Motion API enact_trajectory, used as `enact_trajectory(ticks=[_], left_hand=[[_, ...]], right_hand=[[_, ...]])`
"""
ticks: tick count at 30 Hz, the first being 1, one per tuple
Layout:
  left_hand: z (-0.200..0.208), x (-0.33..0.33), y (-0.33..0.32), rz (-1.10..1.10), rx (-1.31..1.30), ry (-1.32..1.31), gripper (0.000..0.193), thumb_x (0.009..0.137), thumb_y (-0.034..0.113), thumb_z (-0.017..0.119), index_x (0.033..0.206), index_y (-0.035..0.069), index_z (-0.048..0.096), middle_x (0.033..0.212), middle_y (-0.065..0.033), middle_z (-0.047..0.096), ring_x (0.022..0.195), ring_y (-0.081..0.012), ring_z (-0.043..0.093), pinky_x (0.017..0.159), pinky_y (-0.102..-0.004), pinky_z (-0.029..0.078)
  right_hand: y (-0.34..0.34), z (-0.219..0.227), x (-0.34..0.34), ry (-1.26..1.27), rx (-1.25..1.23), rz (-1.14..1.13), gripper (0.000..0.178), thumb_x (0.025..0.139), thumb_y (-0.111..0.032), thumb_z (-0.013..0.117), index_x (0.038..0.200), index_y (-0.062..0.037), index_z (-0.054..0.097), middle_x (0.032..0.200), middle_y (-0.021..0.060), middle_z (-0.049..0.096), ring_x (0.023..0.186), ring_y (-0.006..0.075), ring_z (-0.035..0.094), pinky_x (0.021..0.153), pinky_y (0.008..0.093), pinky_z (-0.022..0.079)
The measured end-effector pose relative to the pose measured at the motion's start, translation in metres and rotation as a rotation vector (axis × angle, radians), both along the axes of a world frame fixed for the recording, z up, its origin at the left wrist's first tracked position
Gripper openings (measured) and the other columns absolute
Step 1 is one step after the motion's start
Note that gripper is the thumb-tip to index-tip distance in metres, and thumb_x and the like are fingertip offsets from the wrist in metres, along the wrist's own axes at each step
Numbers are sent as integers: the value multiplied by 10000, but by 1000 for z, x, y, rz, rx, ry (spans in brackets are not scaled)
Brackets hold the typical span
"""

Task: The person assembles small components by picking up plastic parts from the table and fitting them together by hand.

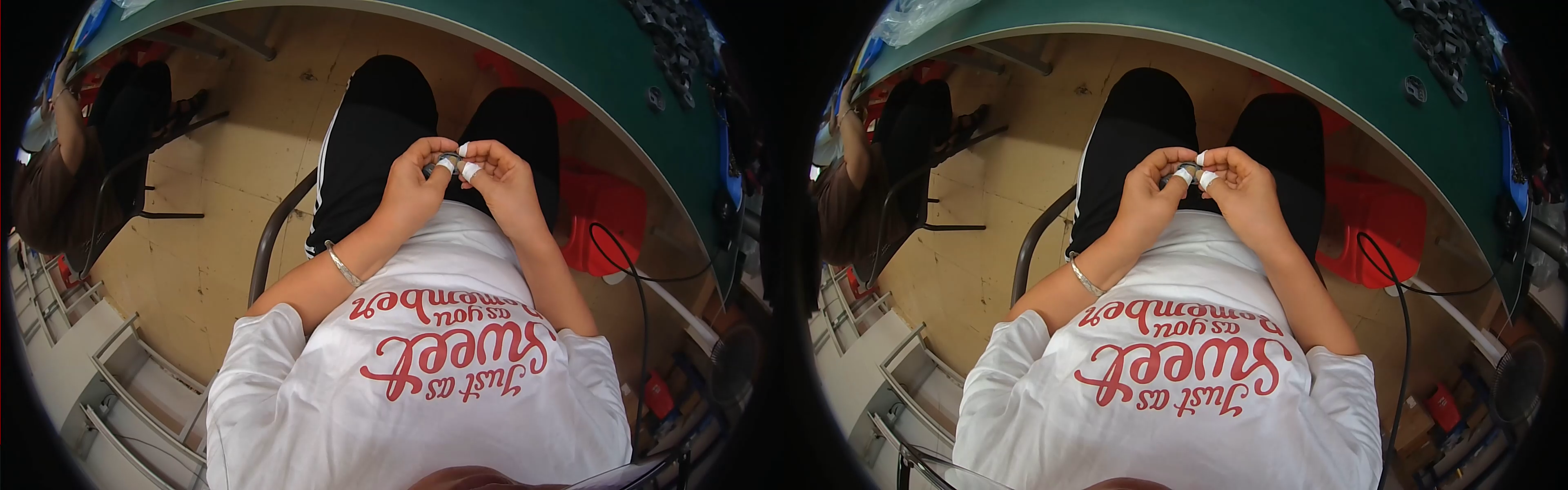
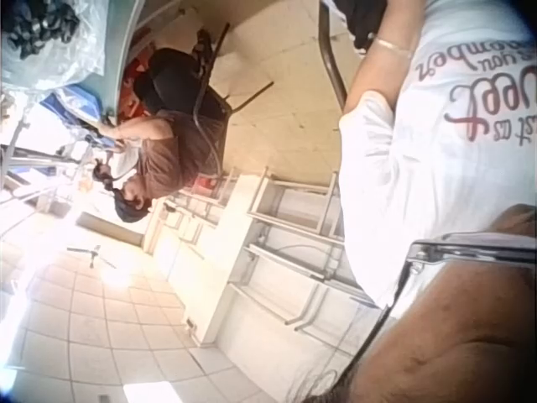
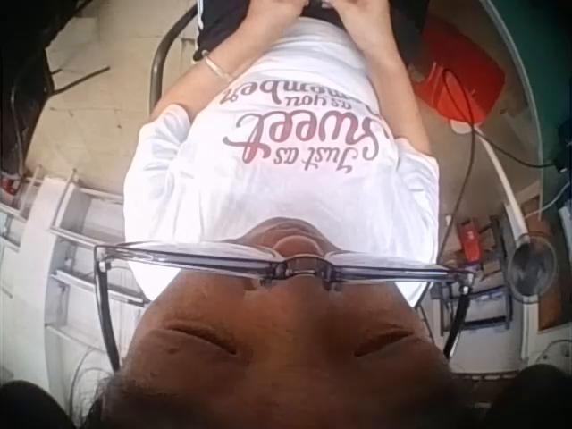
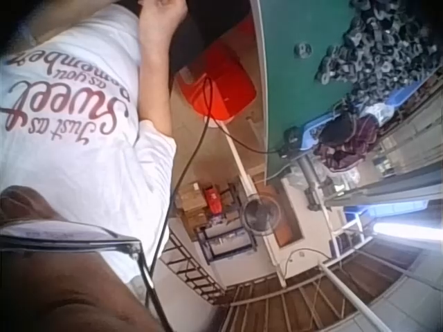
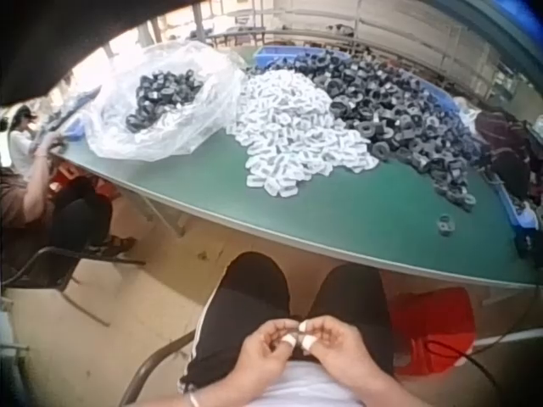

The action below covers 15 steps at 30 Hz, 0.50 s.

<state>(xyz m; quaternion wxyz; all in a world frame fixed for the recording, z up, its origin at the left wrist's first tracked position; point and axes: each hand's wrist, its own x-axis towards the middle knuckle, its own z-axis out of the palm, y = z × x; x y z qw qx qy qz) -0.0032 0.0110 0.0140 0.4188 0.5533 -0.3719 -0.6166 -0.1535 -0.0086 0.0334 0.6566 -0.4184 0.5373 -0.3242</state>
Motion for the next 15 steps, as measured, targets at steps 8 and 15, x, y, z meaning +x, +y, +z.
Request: enact_trajectory(ticks=[8, 15], left_hand=[[7, 8, -5, -41, 274, 333, 249, 943, 86, 535, 1163, -25, 569, 876, -24, 609, 709, -56, 531, 558, -187, 406], [9, 12, -9, -34, 311, 335, 257, 935, 84, 545, 1167, -26, 555, 870, -17, 610, 704, -58, 540, 531, -190, 403]], right_hand=[[-7, -5, -9, 53, -76, 55, 215, 837, 65, 566, 1045, 16, 581, 894, 38, 607, 801, 79, 582, 723, 215, 490], [-7, 1, -9, 186, -254, 165, 269, 826, 79, 573, 1084, 4, 553, 928, 9, 568, 840, 58, 549, 746, 200, 462]])
